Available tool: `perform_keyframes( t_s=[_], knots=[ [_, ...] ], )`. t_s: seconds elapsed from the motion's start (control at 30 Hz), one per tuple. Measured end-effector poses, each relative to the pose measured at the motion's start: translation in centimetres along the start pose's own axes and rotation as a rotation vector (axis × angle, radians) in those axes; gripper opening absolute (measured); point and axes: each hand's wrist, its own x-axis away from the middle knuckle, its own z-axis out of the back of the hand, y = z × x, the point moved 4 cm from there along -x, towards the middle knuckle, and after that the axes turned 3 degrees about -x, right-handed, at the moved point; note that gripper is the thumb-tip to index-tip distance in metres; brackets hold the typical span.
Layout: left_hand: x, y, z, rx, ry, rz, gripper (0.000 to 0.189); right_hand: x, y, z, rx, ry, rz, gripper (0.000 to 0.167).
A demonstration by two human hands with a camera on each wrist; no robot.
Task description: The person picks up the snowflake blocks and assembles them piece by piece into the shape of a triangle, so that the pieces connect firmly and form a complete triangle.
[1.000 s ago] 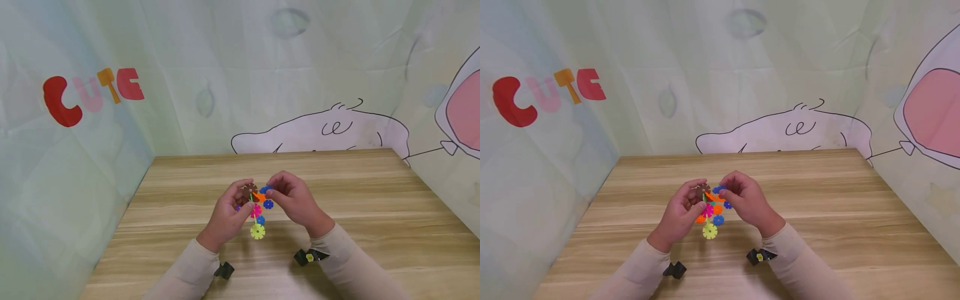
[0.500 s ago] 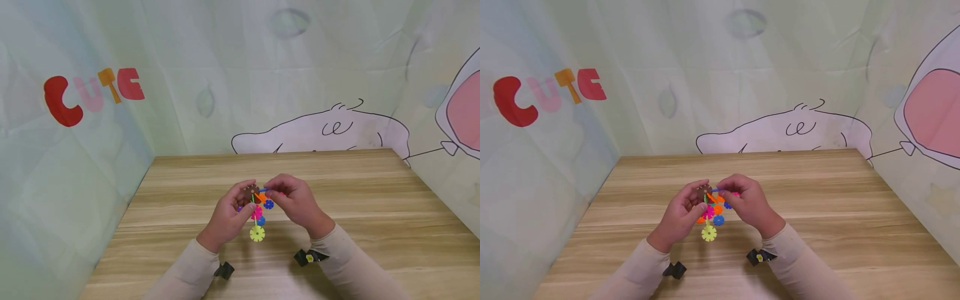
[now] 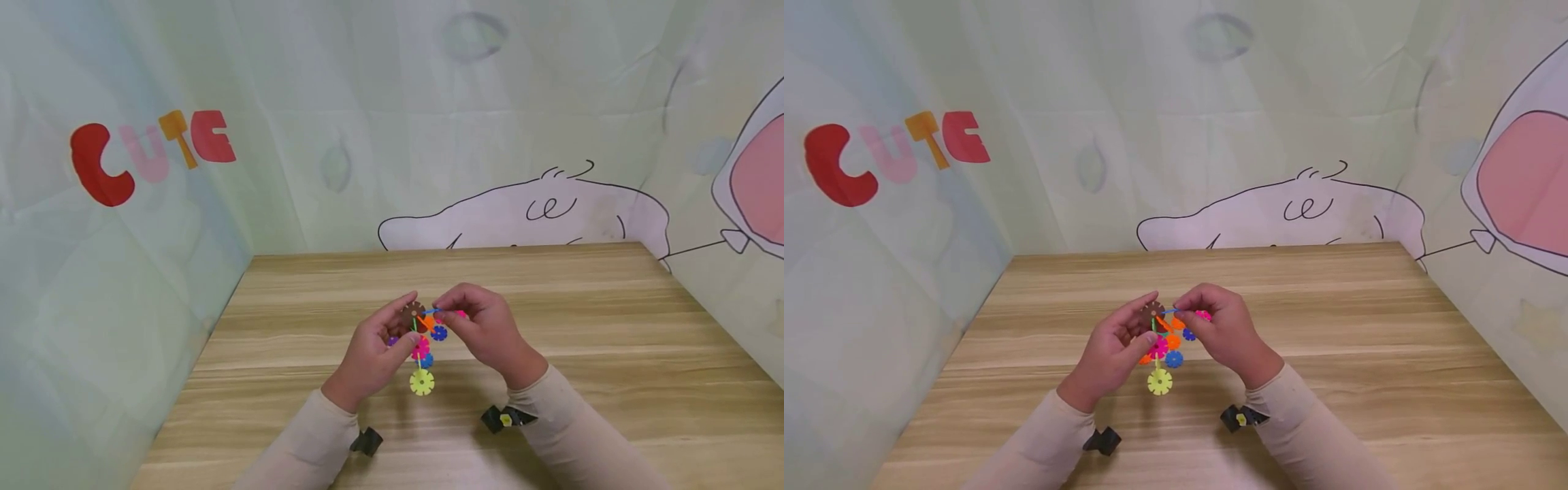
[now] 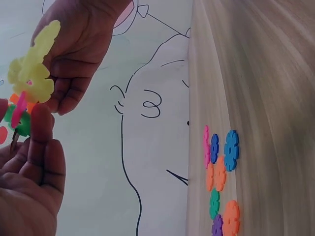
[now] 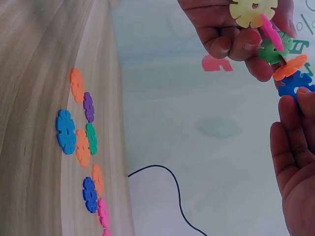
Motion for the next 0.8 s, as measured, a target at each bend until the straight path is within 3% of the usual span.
perform_keyframes(
  t_s=[0.6,0.8],
  knots=[
    [-0.03,-0.01,-0.35,0.004,0.001,0.021,0.061,0.2,0.16,-0.19,0.039,0.066,0.102,0.017],
    [-0.01,-0.1,-0.37,0.003,0.002,0.026,0.061,0.21,0.27,-0.29,0.086,0.066,0.126,0.004]
  ],
)
